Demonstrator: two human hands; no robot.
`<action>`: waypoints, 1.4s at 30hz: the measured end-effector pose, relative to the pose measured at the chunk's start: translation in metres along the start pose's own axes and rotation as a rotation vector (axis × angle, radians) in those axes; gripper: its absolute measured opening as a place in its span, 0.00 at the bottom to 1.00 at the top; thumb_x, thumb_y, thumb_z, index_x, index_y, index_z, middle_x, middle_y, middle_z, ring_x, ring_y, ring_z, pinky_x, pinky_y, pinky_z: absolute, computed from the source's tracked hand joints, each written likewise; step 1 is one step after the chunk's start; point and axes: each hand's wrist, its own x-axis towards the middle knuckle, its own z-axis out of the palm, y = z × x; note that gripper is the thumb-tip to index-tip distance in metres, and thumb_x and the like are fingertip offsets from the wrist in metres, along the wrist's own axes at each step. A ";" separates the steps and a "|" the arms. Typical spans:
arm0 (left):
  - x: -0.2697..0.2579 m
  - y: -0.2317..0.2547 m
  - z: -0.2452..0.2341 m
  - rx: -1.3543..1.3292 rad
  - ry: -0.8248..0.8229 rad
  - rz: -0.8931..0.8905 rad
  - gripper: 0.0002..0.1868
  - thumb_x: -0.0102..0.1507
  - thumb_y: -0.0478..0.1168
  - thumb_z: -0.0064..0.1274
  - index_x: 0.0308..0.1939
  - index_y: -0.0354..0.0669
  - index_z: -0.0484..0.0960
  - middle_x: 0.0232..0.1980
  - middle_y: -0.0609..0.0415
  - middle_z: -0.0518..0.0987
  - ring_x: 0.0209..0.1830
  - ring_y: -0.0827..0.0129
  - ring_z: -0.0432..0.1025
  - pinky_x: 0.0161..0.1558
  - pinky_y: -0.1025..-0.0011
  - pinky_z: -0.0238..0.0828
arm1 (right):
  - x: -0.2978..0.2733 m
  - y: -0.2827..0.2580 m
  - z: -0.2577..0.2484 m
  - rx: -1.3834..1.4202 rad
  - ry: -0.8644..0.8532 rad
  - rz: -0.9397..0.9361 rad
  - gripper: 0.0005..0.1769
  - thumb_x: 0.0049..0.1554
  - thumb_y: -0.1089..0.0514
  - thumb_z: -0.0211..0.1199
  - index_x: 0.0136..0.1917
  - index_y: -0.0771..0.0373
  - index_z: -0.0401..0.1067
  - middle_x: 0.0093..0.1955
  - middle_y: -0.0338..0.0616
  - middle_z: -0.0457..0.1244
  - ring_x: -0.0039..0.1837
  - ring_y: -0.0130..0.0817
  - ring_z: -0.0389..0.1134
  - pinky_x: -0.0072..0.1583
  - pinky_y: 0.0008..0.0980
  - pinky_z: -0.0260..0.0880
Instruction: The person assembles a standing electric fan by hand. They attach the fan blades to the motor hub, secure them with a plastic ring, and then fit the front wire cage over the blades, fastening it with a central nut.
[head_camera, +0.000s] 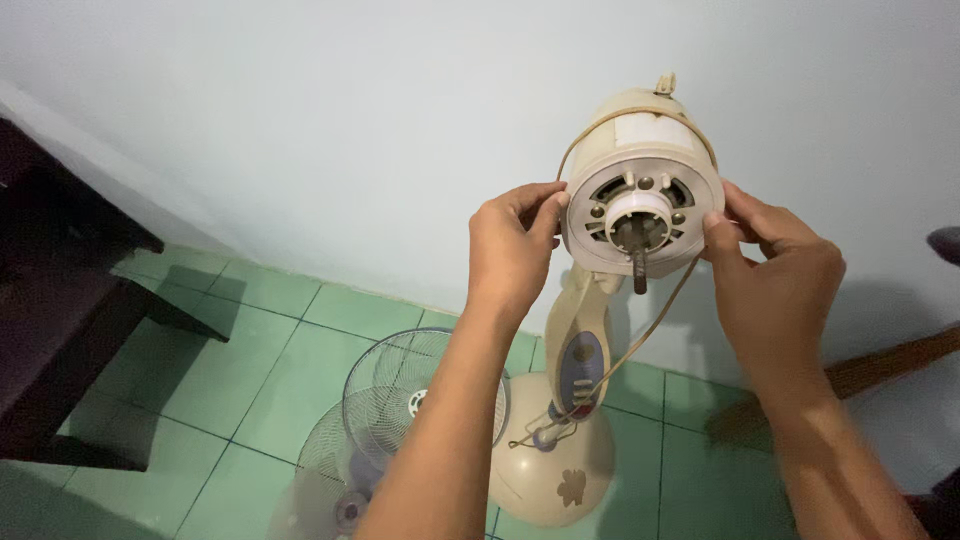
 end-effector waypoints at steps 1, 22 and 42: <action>-0.001 -0.001 -0.001 -0.001 -0.008 -0.003 0.12 0.58 0.40 0.47 0.41 0.37 0.80 0.31 0.52 0.80 0.28 0.76 0.73 0.31 0.77 0.73 | -0.001 -0.002 0.000 -0.042 -0.010 -0.010 0.15 0.56 0.67 0.56 0.58 0.66 0.68 0.50 0.53 0.64 0.51 0.34 0.67 0.46 0.27 0.72; -0.221 -0.239 -0.203 0.329 0.102 -0.602 0.15 0.56 0.35 0.43 0.47 0.40 0.74 0.34 0.50 0.80 0.33 0.66 0.75 0.36 0.71 0.70 | -0.255 -0.025 0.123 0.329 -0.659 0.279 0.14 0.48 0.67 0.54 0.50 0.63 0.69 0.50 0.43 0.60 0.48 0.29 0.66 0.47 0.27 0.69; -0.224 -0.574 -0.326 0.419 0.274 -0.762 0.16 0.55 0.40 0.48 0.44 0.35 0.77 0.38 0.44 0.80 0.37 0.62 0.74 0.41 0.69 0.68 | -0.391 0.297 0.358 -0.315 -0.949 1.109 0.22 0.54 0.56 0.54 0.61 0.65 0.61 0.55 0.54 0.61 0.52 0.43 0.66 0.55 0.40 0.67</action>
